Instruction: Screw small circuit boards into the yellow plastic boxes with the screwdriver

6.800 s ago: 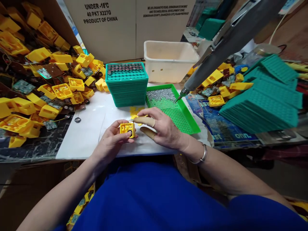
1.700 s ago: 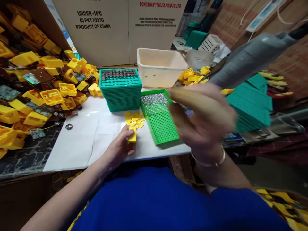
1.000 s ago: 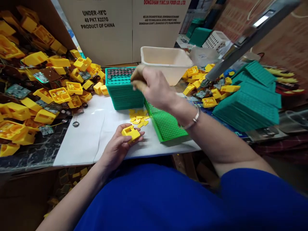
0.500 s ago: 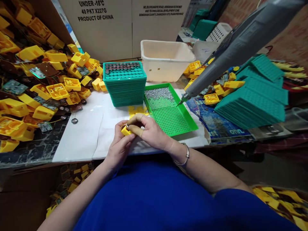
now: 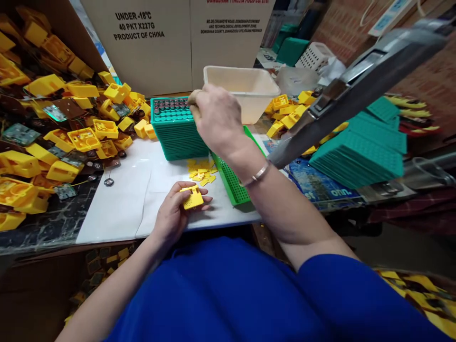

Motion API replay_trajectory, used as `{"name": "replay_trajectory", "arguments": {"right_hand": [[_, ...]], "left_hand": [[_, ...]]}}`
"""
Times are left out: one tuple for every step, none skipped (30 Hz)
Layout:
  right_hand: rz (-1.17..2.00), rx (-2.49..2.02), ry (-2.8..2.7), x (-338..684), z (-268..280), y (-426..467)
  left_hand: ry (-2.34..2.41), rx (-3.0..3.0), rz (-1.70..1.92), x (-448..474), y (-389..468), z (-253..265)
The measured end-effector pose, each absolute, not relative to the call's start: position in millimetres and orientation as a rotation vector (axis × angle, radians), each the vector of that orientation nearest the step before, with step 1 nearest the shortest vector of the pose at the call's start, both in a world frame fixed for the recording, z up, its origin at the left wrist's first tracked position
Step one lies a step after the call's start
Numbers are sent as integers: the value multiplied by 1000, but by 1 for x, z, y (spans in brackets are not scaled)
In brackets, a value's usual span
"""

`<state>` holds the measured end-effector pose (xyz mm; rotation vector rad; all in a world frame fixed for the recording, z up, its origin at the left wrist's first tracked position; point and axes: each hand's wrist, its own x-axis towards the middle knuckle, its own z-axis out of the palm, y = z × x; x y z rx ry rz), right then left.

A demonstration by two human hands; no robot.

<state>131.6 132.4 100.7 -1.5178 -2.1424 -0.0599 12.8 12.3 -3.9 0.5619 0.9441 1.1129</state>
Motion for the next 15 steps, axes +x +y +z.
{"name": "replay_trajectory", "arguments": {"right_hand": [[-68, -1583, -2154, 127, 104, 145], [-59, -1637, -2164, 124, 106, 156], [-33, -1677, -2169, 121, 108, 167], [-18, -1710, -2175, 119, 109, 175], [-5, -1732, -2180, 119, 110, 182], [3, -1741, -2181, 119, 111, 185], [5, -1740, -2179, 119, 112, 186], [3, -1720, -2171, 121, 113, 183], [12, -1674, -2160, 122, 114, 178], [51, -1601, -2155, 124, 113, 169], [133, -1508, -2163, 126, 110, 158], [255, -1396, -2180, 128, 106, 145], [420, -1280, -2208, 131, 100, 131], [597, -1173, -2239, 134, 92, 117], [752, -1099, -2255, 136, 83, 104]], "left_hand": [[952, 566, 1104, 13, 12, -4], [958, 569, 1101, 12, 11, -4], [962, 571, 1098, 12, 11, -4], [964, 574, 1098, 11, 10, -4], [962, 577, 1099, 10, 9, -4], [957, 582, 1105, 9, 8, -4], [946, 588, 1116, 9, 8, -4], [933, 595, 1133, 8, 7, -5], [920, 600, 1157, 7, 7, -6], [910, 601, 1183, 7, 6, -7], [903, 598, 1209, 6, 6, -8], [900, 593, 1234, 6, 7, -9], [896, 591, 1258, 6, 7, -10], [892, 591, 1281, 5, 7, -10], [887, 597, 1305, 6, 8, -10]]}}
